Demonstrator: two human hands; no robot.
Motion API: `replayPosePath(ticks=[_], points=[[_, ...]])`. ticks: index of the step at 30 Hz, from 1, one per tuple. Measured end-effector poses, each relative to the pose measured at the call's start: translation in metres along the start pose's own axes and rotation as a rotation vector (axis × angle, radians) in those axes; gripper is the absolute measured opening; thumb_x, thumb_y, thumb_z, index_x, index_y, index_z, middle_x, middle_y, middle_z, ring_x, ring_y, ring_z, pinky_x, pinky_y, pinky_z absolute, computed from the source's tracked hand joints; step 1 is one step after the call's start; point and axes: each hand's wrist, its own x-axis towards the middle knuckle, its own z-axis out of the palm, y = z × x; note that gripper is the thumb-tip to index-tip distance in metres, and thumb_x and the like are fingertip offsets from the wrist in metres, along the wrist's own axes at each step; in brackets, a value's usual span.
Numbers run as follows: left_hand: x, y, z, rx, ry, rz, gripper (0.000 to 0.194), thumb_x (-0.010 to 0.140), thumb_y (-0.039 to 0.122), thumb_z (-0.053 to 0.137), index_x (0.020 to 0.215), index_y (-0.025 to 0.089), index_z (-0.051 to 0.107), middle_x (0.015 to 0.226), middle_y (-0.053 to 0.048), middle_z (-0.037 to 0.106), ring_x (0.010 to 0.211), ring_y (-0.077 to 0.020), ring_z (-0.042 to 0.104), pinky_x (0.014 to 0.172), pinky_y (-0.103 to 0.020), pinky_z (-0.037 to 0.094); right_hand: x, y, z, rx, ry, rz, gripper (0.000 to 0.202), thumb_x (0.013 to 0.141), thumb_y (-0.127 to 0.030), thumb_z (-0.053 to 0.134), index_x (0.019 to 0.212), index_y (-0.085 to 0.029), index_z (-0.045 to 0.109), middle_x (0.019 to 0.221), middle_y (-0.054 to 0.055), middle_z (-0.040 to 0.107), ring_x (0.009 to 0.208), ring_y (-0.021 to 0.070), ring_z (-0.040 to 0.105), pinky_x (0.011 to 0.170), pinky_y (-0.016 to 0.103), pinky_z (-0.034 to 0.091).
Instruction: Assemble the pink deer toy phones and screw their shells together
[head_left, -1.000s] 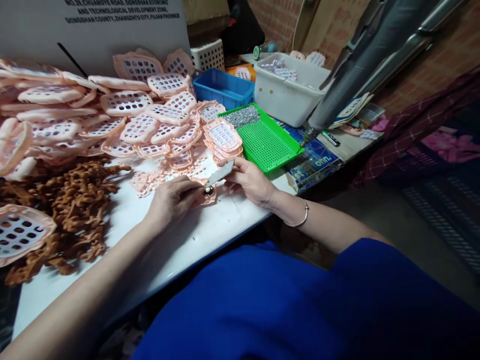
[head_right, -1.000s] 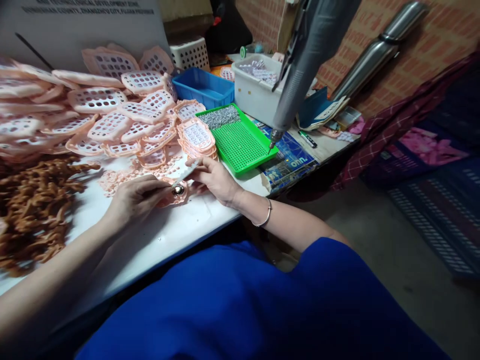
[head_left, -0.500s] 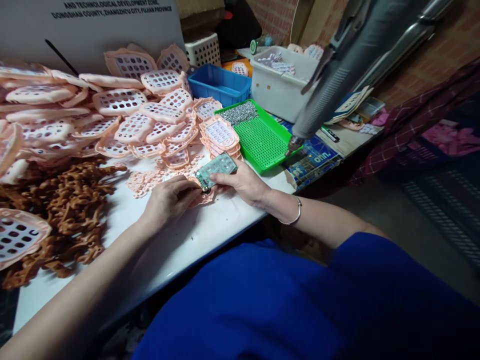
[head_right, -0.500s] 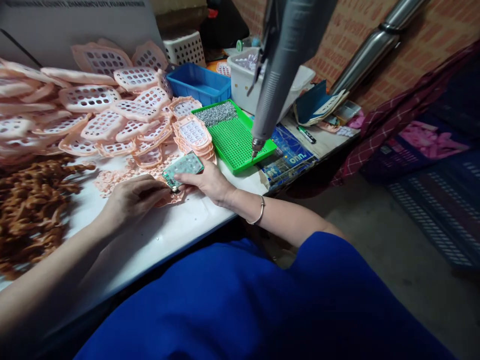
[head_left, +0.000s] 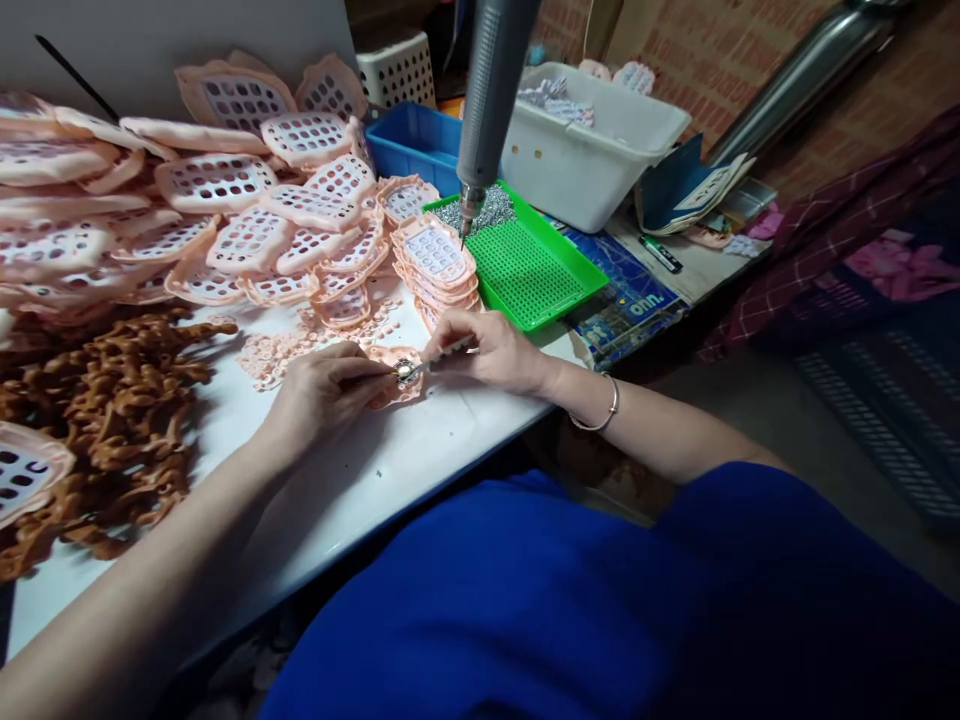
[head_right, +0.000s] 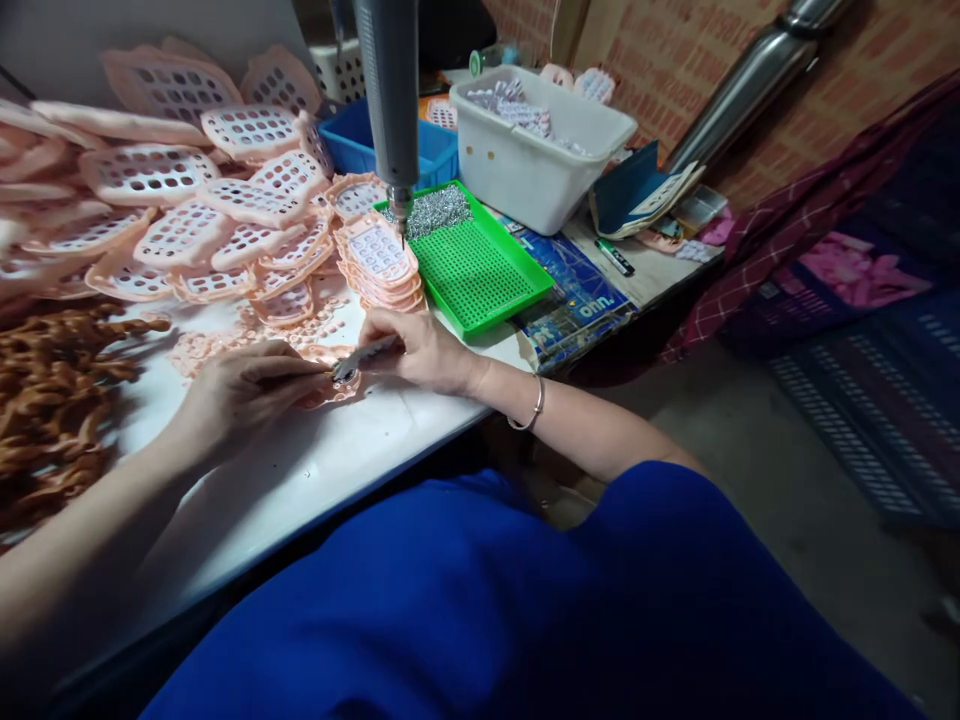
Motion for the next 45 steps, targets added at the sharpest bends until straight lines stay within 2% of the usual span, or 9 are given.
replayPosePath(ticks=[5, 14, 20, 28, 32, 35, 38, 42, 45], points=[[-0.001, 0.003, -0.001, -0.004, -0.018, -0.004, 0.026, 0.082, 0.04, 0.062, 0.077, 0.021, 0.078, 0.07, -0.004, 0.069, 0.06, -0.0156, 0.061, 0.059, -0.028, 0.046, -0.006, 0.015, -0.003, -0.22, -0.122, -0.254, 0.013, 0.091, -0.03, 0.059, 0.086, -0.018, 0.062, 0.089, 0.004, 0.072, 0.08, 0.0128, 0.065, 0.077, 0.027, 0.052], [0.003, 0.011, 0.005, -0.162, -0.047, -0.269, 0.022, 0.073, 0.04, 0.067, 0.065, 0.02, 0.07, 0.061, -0.001, 0.067, 0.053, -0.0146, 0.059, 0.052, -0.027, 0.043, -0.007, 0.017, -0.007, -0.282, -0.194, -0.269, 0.021, 0.095, -0.036, 0.052, 0.086, -0.02, 0.064, 0.091, 0.005, 0.073, 0.085, 0.0144, 0.067, 0.082, 0.03, 0.053], [-0.001, 0.009, 0.004, 0.017, -0.019, -0.03, 0.022, 0.079, 0.04, 0.063, 0.073, 0.021, 0.074, 0.07, -0.002, 0.064, 0.057, -0.0127, 0.055, 0.056, -0.026, 0.041, -0.003, 0.013, -0.012, -0.229, -0.236, -0.298, 0.022, 0.094, -0.035, 0.056, 0.084, -0.018, 0.066, 0.089, 0.006, 0.075, 0.082, 0.0131, 0.069, 0.078, 0.026, 0.053], [-0.024, 0.005, 0.003, 0.325, -0.039, 0.238, 0.03, 0.096, 0.034, 0.049, 0.095, 0.024, 0.076, 0.088, -0.006, 0.069, 0.067, -0.0151, 0.057, 0.056, -0.026, 0.039, -0.001, 0.003, -0.013, -0.118, -0.245, -0.146, 0.012, 0.087, -0.026, 0.066, 0.082, -0.016, 0.068, 0.086, 0.002, 0.074, 0.075, 0.0094, 0.065, 0.072, 0.021, 0.052], [-0.027, -0.005, 0.0, 0.479, 0.037, 0.436, 0.026, 0.099, 0.031, 0.049, 0.101, 0.028, 0.075, 0.109, -0.009, 0.072, 0.091, -0.0236, 0.061, 0.074, -0.035, 0.047, 0.001, 0.002, -0.011, -0.115, -0.27, -0.163, 0.007, 0.084, -0.019, 0.065, 0.079, -0.015, 0.068, 0.081, 0.0, 0.072, 0.072, 0.0086, 0.063, 0.072, 0.021, 0.051], [-0.023, -0.01, -0.001, 0.381, -0.026, 0.443, 0.026, 0.099, 0.032, 0.048, 0.097, 0.026, 0.073, 0.126, -0.011, 0.069, 0.115, -0.0292, 0.06, 0.09, -0.043, 0.05, 0.004, 0.0, -0.011, -0.089, -0.268, -0.131, 0.003, 0.082, -0.018, 0.066, 0.079, -0.015, 0.067, 0.08, 0.0, 0.07, 0.073, 0.0083, 0.062, 0.074, 0.021, 0.051], [-0.022, -0.01, 0.003, 0.26, -0.09, 0.384, 0.026, 0.099, 0.031, 0.047, 0.097, 0.025, 0.072, 0.124, -0.011, 0.07, 0.117, -0.0272, 0.062, 0.093, -0.042, 0.052, 0.007, -0.002, -0.009, 0.019, -0.231, -0.054, 0.012, 0.077, -0.02, 0.071, 0.084, -0.015, 0.063, 0.083, -0.001, 0.068, 0.074, 0.0088, 0.062, 0.073, 0.022, 0.052], [-0.031, -0.003, 0.016, 0.327, 0.03, 0.318, 0.02, 0.097, 0.031, 0.054, 0.098, 0.025, 0.073, 0.119, -0.011, 0.072, 0.107, -0.0273, 0.065, 0.088, -0.042, 0.052, 0.01, -0.002, -0.003, 0.23, -0.149, 0.081, 0.02, 0.075, -0.02, 0.073, 0.086, -0.017, 0.057, 0.082, -0.002, 0.066, 0.076, 0.0094, 0.062, 0.073, 0.022, 0.054], [-0.039, 0.003, 0.025, 0.36, 0.096, 0.35, 0.017, 0.096, 0.026, 0.057, 0.096, 0.02, 0.072, 0.117, -0.015, 0.071, 0.105, -0.0292, 0.066, 0.085, -0.043, 0.052, 0.01, -0.003, 0.004, 0.329, -0.076, 0.167, 0.028, 0.075, -0.018, 0.075, 0.092, -0.02, 0.053, 0.081, -0.004, 0.065, 0.077, 0.0098, 0.063, 0.07, 0.021, 0.054]])
